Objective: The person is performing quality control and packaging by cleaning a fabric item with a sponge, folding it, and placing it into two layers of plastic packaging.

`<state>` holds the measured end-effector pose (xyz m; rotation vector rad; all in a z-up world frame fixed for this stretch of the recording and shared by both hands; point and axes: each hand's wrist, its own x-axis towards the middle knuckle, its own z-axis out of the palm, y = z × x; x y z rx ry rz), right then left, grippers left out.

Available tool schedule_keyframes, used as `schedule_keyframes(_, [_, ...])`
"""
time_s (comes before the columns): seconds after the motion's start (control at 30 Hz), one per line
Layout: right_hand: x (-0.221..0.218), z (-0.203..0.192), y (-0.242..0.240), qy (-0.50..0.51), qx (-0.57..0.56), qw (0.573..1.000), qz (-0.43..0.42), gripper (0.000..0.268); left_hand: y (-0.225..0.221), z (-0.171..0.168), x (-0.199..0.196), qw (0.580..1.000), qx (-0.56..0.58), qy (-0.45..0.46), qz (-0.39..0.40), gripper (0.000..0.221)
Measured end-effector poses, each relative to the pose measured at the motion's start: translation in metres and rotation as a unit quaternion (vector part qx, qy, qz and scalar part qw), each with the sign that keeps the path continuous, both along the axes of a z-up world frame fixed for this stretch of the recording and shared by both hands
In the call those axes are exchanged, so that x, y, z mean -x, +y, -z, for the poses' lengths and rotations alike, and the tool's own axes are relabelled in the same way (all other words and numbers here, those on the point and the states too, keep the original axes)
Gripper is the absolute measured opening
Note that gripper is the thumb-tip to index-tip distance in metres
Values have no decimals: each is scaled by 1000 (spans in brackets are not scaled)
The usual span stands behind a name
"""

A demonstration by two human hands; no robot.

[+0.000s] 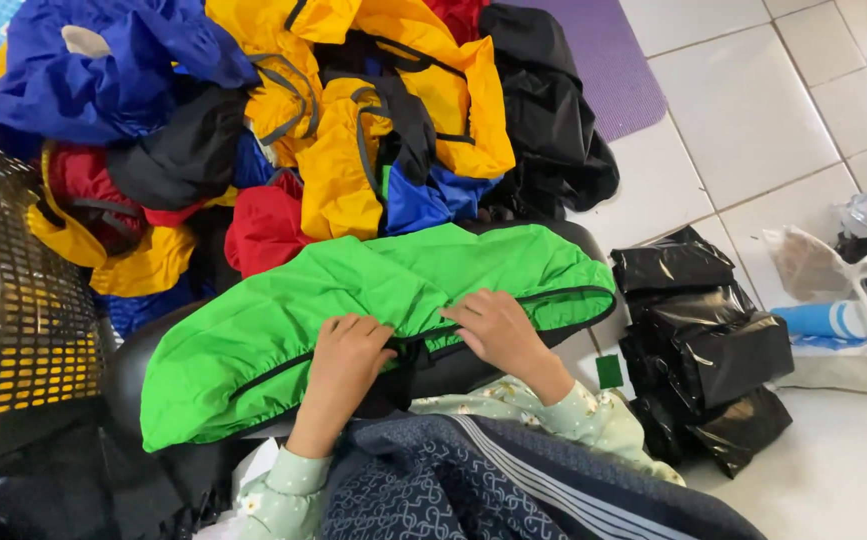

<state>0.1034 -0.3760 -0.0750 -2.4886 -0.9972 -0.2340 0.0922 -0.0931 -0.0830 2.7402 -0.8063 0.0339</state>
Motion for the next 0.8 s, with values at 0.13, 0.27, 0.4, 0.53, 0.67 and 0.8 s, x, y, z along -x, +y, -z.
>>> schedule_keyframes(0.13, [3,10,-1,-73,-50,996,19,6,-11,4,1,999,-8,-28,-15,37])
schedule_keyframes(0.27, [8,24,-28,-228,-75,965,107,10,-24,1,8,972,62,-220,-56,11])
schedule_keyframes(0.4, [16,6,-74,-96,111,981,131,35,-32,-15,19,974,54,-218,-25,15])
schedule_keyframes(0.53, [27,29,-147,9,196,962,191,42,-28,11,34,989,67,-128,-45,21])
schedule_keyframes(0.67, [30,30,-181,-48,142,960,236,38,-32,-10,37,989,125,-77,-23,39])
schedule_keyframes(0.8, [36,52,-199,-231,68,942,233,20,-45,1,37,990,43,-106,81,69])
